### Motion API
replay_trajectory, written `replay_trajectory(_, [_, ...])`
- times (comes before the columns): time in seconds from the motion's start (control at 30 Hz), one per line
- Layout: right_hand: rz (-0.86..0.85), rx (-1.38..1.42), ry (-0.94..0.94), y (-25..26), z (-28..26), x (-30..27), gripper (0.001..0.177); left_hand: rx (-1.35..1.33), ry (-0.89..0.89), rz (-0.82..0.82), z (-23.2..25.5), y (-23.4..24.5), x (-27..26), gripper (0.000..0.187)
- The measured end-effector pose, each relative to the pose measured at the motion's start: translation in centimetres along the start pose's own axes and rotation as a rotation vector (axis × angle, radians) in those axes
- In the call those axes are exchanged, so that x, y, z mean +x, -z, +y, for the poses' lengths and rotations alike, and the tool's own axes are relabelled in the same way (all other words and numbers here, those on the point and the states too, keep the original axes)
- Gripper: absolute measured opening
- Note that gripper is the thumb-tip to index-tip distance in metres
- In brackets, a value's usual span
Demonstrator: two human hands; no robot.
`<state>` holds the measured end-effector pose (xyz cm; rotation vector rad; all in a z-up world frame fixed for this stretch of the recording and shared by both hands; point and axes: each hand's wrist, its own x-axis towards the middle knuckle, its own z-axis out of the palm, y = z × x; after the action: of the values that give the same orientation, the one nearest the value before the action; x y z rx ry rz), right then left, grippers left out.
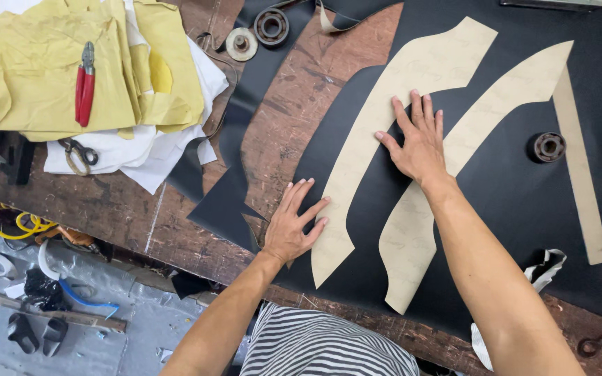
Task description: The person places beige paper templates onto a black sheet of material, secures them with weights, and uses scissors to cut the material along the template edges. The person then removes the templates and marks the cut pieces with a white pen.
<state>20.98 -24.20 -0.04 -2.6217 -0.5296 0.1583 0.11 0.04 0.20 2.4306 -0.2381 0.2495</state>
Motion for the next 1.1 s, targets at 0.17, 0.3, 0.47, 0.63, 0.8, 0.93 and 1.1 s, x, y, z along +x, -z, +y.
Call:
replay_trajectory(0.17, [0.098,0.061,-0.025,2.1,1.4,-3.3,0.066,-0.03,0.019,0.01,-0.1,0.1,0.1,0.048])
replay_trajectory(0.3, [0.144,0.05,-0.122,3.4,3.5,-9.5,0.063,-0.035,0.014,0.018,0.1,0.3,0.0,0.048])
replay_trajectory(0.47, [0.114,-0.063,-0.101,2.1,4.6,-13.6,0.067,-0.04,0.01,0.017,0.0,0.0,-0.1,0.048])
replay_trajectory(0.63, [0.082,-0.048,-0.095,1.1,3.0,-13.1,0.067,-0.023,-0.007,0.024,0.3,-0.2,-0.1,0.049])
replay_trajectory(0.8, [0.062,-0.031,-0.078,1.3,2.3,-13.0,0.068,-0.006,0.018,0.042,1.0,0.0,-0.2,0.046])
replay_trajectory(0.93, [0.043,0.003,-0.103,1.5,2.8,-13.9,0.071,0.021,-0.057,-0.01,3.5,-1.2,-0.6,0.052])
replay_trajectory(1.1, [0.106,-0.002,-0.117,2.1,4.9,-13.3,0.069,0.055,-0.405,-0.351,8.8,-4.8,-3.8,0.055])
